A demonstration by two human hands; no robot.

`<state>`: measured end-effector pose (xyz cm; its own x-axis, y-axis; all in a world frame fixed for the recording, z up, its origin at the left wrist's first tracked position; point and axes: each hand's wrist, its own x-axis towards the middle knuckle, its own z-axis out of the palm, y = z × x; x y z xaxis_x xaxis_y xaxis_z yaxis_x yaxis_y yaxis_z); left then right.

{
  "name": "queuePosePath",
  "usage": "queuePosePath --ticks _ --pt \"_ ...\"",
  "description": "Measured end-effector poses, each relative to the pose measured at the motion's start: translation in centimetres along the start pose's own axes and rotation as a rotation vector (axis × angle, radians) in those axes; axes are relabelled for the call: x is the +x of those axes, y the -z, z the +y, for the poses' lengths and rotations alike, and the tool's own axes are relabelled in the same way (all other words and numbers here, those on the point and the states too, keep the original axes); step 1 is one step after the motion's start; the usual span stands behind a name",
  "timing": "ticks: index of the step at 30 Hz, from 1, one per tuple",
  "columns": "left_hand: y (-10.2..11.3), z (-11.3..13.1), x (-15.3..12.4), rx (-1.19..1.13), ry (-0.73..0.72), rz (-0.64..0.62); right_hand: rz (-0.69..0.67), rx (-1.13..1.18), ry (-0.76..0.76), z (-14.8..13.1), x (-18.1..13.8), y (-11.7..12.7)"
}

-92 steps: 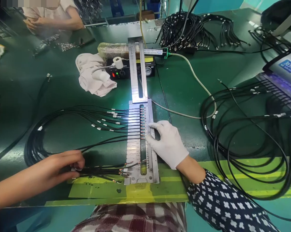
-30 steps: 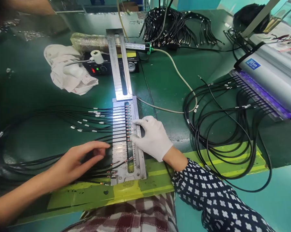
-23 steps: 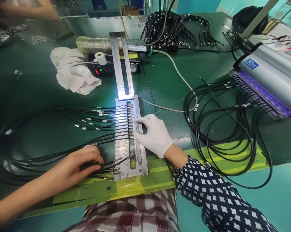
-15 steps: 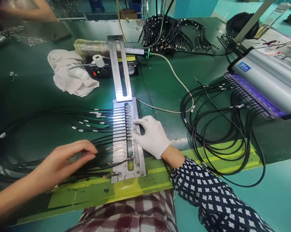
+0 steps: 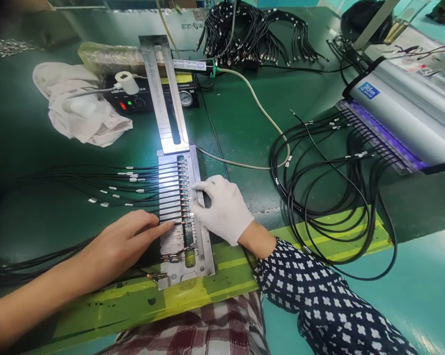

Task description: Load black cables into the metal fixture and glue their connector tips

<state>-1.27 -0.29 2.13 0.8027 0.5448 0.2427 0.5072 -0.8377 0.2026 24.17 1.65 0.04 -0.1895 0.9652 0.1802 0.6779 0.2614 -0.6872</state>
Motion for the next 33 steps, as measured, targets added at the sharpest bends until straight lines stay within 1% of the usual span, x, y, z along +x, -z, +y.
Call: queuePosePath --ticks 6,10,17,26,30,33 --pt "-0.6 -0.3 -0.4 -0.108 0.017 -0.022 0.01 0.0 0.026 0.1 0.0 0.0" --pt "-0.5 -0.2 -0.4 -0.184 0.041 -0.048 0.029 -0.01 0.047 0.3 0.0 -0.2" --pt "0.0 0.6 -0.1 -0.153 0.03 -0.012 0.039 -0.001 0.05 0.1 0.1 -0.2" --pt "-0.5 0.2 -0.2 -0.128 0.002 -0.004 0.007 0.009 0.008 -0.1 0.2 0.0" --pt "-1.0 0.1 0.1 -0.158 0.023 0.028 -0.011 0.006 -0.012 -0.1 0.2 0.1" --pt "-1.3 0.3 -0.1 -0.104 0.064 0.066 -0.052 -0.016 -0.004 -0.1 0.1 0.3"
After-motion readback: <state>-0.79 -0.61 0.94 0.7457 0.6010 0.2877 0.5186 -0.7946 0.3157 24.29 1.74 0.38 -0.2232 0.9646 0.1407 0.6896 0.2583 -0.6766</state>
